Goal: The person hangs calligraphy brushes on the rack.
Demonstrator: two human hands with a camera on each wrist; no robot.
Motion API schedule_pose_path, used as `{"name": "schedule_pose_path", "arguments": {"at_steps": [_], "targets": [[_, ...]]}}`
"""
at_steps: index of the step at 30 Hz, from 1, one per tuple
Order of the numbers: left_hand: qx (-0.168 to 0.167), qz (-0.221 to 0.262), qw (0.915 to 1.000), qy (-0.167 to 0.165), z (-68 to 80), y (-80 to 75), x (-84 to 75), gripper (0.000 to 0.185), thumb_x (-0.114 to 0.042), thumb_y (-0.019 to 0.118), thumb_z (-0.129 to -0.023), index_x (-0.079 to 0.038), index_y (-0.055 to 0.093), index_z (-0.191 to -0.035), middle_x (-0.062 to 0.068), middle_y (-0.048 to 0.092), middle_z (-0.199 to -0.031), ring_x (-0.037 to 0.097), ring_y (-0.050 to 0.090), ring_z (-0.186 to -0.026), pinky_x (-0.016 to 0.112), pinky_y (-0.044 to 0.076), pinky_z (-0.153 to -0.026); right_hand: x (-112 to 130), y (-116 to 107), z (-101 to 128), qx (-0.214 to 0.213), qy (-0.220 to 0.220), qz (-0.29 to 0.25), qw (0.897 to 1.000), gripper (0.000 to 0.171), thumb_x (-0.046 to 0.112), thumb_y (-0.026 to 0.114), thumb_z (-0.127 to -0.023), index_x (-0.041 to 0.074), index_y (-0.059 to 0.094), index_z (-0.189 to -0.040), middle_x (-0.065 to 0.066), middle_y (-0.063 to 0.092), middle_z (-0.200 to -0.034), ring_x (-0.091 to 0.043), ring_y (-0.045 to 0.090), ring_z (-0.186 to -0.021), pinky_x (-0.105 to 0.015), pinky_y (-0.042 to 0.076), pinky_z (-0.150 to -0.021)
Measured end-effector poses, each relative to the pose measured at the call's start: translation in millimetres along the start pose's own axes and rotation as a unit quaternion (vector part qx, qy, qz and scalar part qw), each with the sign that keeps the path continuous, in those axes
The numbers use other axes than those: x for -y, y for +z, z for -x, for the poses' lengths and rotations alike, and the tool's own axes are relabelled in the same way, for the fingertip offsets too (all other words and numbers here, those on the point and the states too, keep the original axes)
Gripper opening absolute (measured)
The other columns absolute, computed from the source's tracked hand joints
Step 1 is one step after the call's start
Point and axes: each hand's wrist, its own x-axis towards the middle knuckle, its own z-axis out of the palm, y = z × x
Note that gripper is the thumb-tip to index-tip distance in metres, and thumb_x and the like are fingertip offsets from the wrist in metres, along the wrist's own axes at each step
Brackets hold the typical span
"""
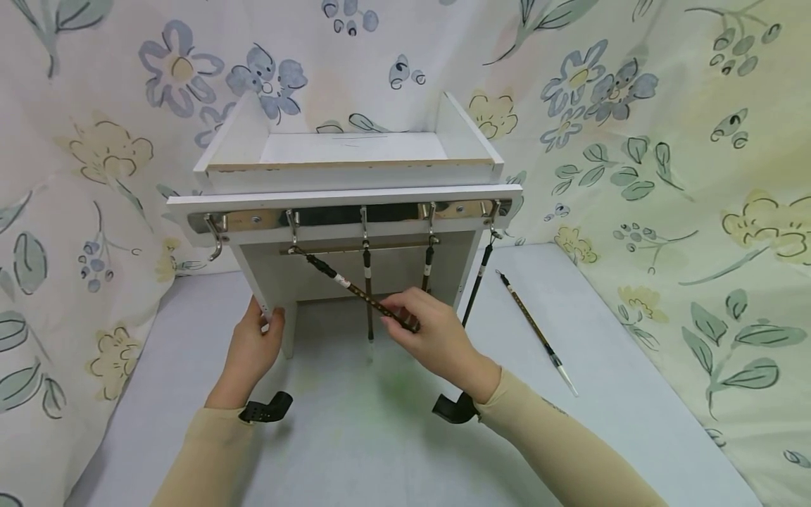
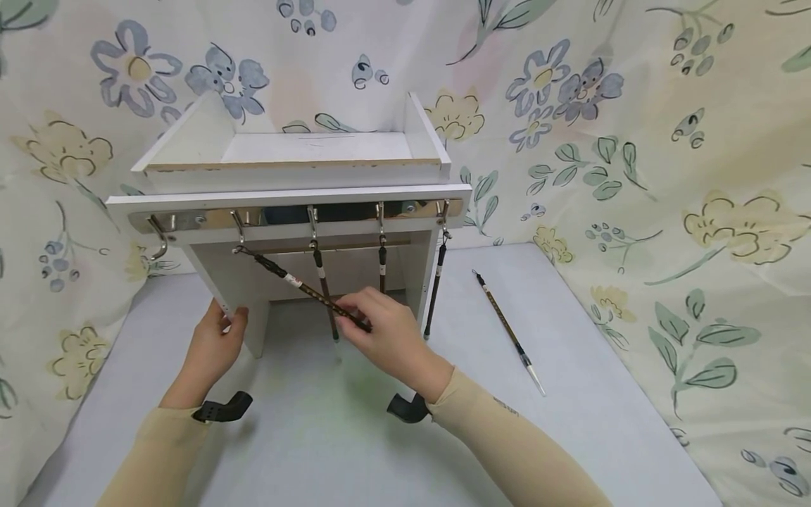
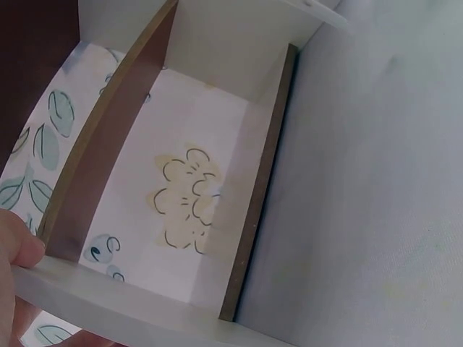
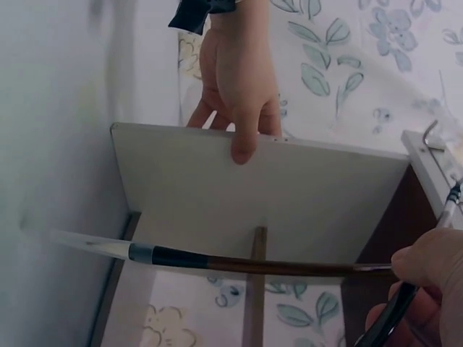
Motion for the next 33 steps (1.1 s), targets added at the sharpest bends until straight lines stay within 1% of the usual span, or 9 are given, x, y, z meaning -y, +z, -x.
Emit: {"name": "schedule_pose_path", "arguments": {"at_steps": [8, 13, 19, 21, 27, 33], "targets": [[-0.001, 0.002, 1.0000, -0.003, -0.2, 0.0, -0.5, 0.056, -0.031, 0.039, -0.103, -0.011, 0.023, -0.152, 0.025, 0.035, -0.149, 0.052, 0.043, -0.124, 0.063, 0.045, -0.088, 3.8, 14.7, 4.3, 0.019, -0.006, -0.013, 1.000, 0.021, 0.011, 0.068, -0.090, 0.012, 0.064, -0.110, 0.006, 0.061, -0.097, -0.004, 0.055, -0.082, -0.014, 0.050, -0.069], [0.001, 0.004, 1.0000, 0.003, -0.7, -0.2, 0.0, 0.055, -0.030, 0.040, -0.104, -0.012, 0.023, -0.153, 0.024, 0.036, -0.148, 0.052, 0.044, -0.123, 0.062, 0.045, -0.088, 6.0, 28.0, 5.5, 0.023, 0.002, -0.035, 0.999, 0.024, 0.010, 0.068, -0.090, 0.011, 0.062, -0.113, 0.006, 0.060, -0.096, -0.004, 0.056, -0.081, -0.015, 0.051, -0.069], [0.006, 0.005, 0.9999, 0.010, 1.2, -2.1, 0.4, 0.055, -0.030, 0.038, -0.104, -0.011, 0.022, -0.153, 0.028, 0.035, -0.147, 0.052, 0.044, -0.123, 0.061, 0.046, -0.088, 9.5, 49.0, 5.7, 0.040, 0.035, -0.069, 0.996, 0.025, 0.013, 0.067, -0.091, 0.009, 0.062, -0.116, 0.004, 0.062, -0.096, -0.004, 0.059, -0.083, -0.021, 0.054, -0.068], [0.007, 0.007, 0.9999, 0.010, 1.4, -2.2, -0.3, 0.055, -0.030, 0.039, -0.104, -0.011, 0.021, -0.153, 0.028, 0.035, -0.147, 0.052, 0.044, -0.123, 0.061, 0.046, -0.088, 11.2, 56.5, 4.8, 0.042, 0.048, -0.071, 0.995, 0.026, 0.015, 0.066, -0.092, 0.009, 0.062, -0.117, 0.003, 0.062, -0.097, -0.003, 0.059, -0.083, -0.021, 0.054, -0.068], [0.007, 0.008, 0.9999, 0.004, 1.1, -2.5, -1.7, 0.056, -0.030, 0.039, -0.104, -0.013, 0.020, -0.154, 0.027, 0.035, -0.148, 0.051, 0.044, -0.124, 0.060, 0.046, -0.089, 15.7, 78.0, 0.3, 0.038, 0.072, -0.047, 0.996, 0.028, 0.019, 0.065, -0.093, 0.010, 0.061, -0.119, 0.004, 0.064, -0.099, 0.000, 0.060, -0.086, -0.012, 0.050, -0.069], [0.004, 0.010, 0.9998, 0.015, 0.4, -1.5, 0.8, 0.055, -0.028, 0.039, -0.104, -0.011, 0.021, -0.153, 0.028, 0.036, -0.147, 0.051, 0.045, -0.123, 0.060, 0.046, -0.088, 15.5, 97.6, -1.7, 0.024, 0.093, -0.052, 0.994, 0.027, 0.020, 0.065, -0.094, 0.010, 0.061, -0.119, 0.003, 0.064, -0.097, -0.002, 0.061, -0.086, -0.011, 0.049, -0.067]]}}
